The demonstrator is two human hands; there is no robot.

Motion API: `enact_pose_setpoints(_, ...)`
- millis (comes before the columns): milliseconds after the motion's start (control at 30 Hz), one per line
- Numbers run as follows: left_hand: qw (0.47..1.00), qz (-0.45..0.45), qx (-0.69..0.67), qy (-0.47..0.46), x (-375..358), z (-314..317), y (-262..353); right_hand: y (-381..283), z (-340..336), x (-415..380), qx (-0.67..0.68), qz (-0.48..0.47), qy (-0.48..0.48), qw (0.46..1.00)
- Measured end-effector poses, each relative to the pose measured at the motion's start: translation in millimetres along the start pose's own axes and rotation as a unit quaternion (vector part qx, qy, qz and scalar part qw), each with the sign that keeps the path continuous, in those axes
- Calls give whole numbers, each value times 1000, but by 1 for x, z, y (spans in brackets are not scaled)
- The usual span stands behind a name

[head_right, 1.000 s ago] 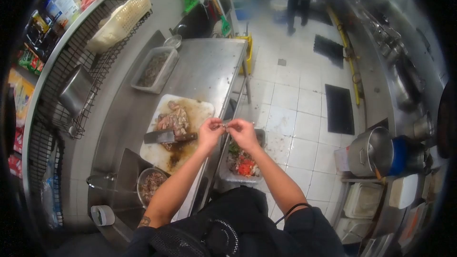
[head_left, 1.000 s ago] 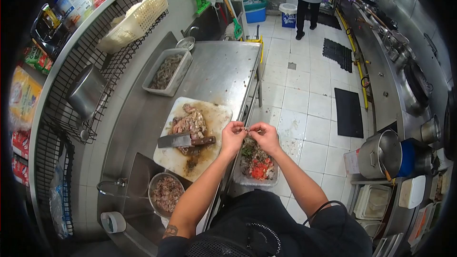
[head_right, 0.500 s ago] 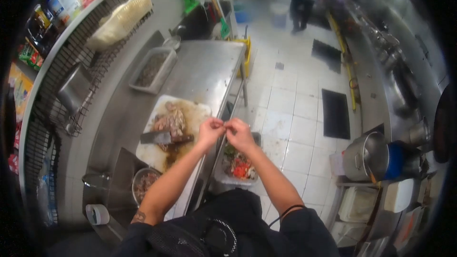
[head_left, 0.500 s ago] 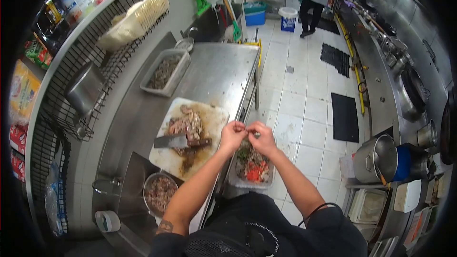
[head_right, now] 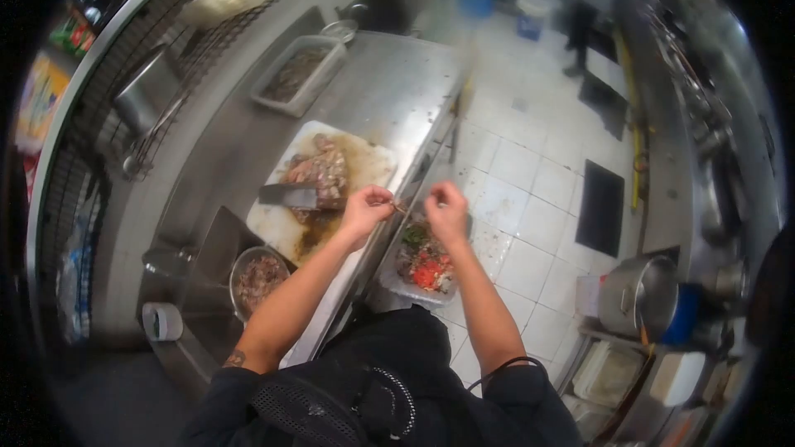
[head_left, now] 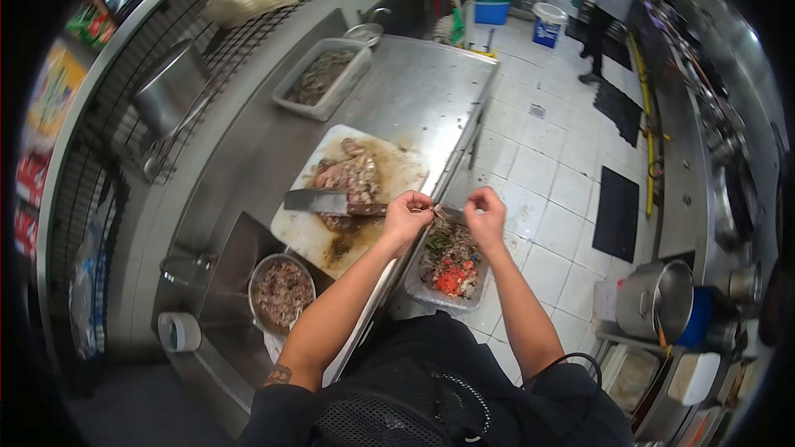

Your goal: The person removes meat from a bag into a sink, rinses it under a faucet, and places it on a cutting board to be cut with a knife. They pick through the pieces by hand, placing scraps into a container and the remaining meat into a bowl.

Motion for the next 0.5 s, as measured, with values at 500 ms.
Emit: enact_pose_setpoints(500, 932, -50, -181, 310, -285, -364, -149, 17, 124, 60, -237, 38, -159, 957)
Point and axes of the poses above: each hand's wrist, its own x-axis towards the middle knuckle, its own z-axis out of the palm, y = z × x, the point moved 6 cm from there along x, towards the middle knuckle, and after that the axes turned 12 degrees about -y, right-handed, at the moved point
